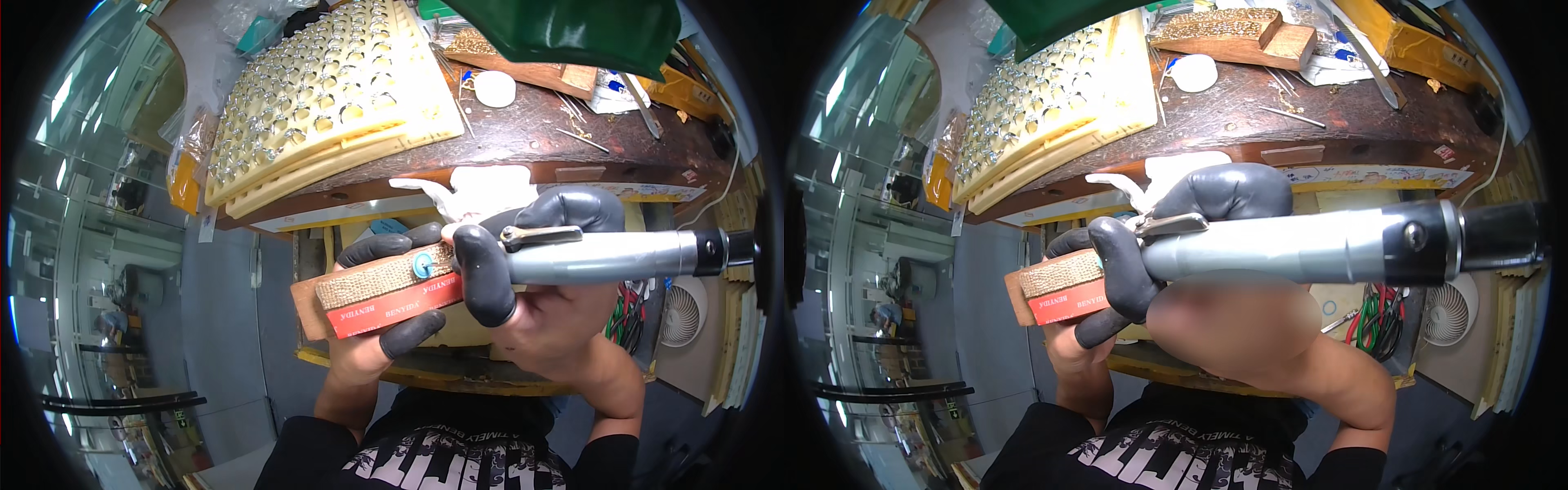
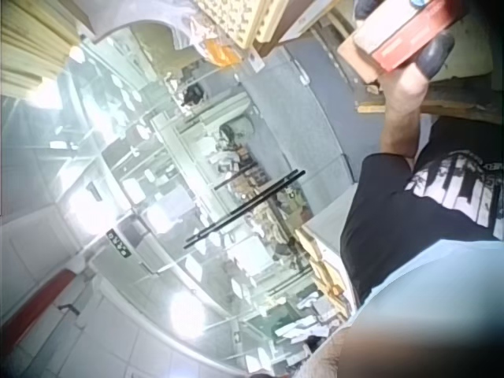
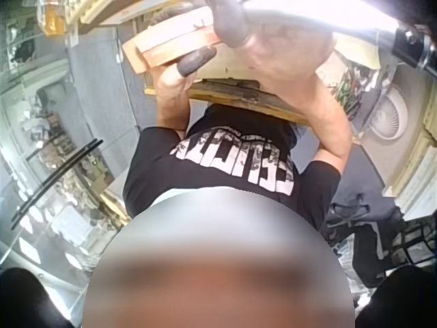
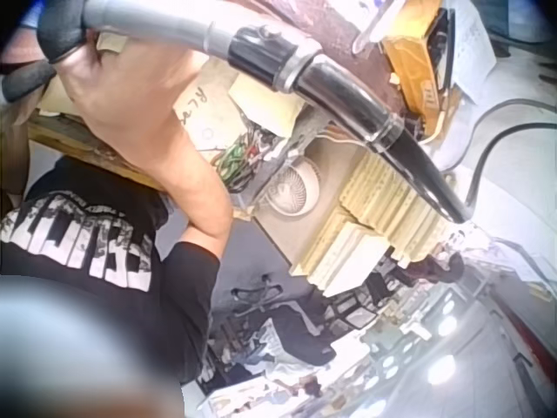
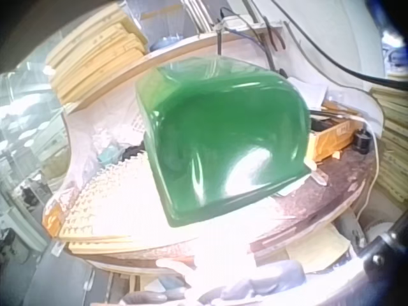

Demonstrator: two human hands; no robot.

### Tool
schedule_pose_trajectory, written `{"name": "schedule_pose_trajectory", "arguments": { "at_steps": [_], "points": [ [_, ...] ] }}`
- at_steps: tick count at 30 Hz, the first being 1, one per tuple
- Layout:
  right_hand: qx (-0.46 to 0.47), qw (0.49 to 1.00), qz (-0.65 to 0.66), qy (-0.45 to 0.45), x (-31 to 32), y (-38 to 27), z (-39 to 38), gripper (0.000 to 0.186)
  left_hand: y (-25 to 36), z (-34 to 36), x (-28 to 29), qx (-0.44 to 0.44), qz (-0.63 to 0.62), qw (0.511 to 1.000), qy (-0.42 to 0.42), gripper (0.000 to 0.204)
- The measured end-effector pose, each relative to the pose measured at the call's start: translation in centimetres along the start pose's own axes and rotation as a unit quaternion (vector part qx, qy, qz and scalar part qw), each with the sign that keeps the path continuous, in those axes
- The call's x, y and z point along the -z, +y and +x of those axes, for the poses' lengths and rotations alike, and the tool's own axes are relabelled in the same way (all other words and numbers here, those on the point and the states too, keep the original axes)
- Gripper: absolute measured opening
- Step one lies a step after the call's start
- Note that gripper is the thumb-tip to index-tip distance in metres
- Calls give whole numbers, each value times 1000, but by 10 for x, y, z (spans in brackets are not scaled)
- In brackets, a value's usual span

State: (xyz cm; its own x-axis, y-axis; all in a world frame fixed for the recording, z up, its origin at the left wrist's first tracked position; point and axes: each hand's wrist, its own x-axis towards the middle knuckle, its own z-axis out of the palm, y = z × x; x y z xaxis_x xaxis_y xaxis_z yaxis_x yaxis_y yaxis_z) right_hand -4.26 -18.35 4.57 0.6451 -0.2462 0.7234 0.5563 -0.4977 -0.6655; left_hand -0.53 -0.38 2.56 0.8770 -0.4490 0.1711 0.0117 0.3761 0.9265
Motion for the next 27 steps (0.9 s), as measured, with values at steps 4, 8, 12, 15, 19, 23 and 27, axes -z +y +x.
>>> {"name": "schedule_pose_trajectory", "arguments": {
  "at_steps": [4,8,12,15,19,23,27],
  "points": [
    [30,999,-16,-12,1,0,1,5,-1,0,1,0,7,1000,-1,64],
    [-1,1000,-8,-14,1,-1,1,6,-1,0,1,-6,8,1000,2,63],
    [38,999,-19,-20,3,1,1,7,0,0,0,-5,10,1000,1,62],
    [0,1000,-4,3,1,0,0,8,0,1,-1,-5,0,1000,4,61],
    [23,999,-17,-31,4,0,0,8,-1,1,2,-4,7,1000,-9,61],
    [5,1000,-15,-14,2,0,-1,8,1,0,-1,10,17,1000,12,61],
    [34,999,-27,-7,3,-1,1,7,1,-1,-1,2,12,1000,20,61]
  ]
}}
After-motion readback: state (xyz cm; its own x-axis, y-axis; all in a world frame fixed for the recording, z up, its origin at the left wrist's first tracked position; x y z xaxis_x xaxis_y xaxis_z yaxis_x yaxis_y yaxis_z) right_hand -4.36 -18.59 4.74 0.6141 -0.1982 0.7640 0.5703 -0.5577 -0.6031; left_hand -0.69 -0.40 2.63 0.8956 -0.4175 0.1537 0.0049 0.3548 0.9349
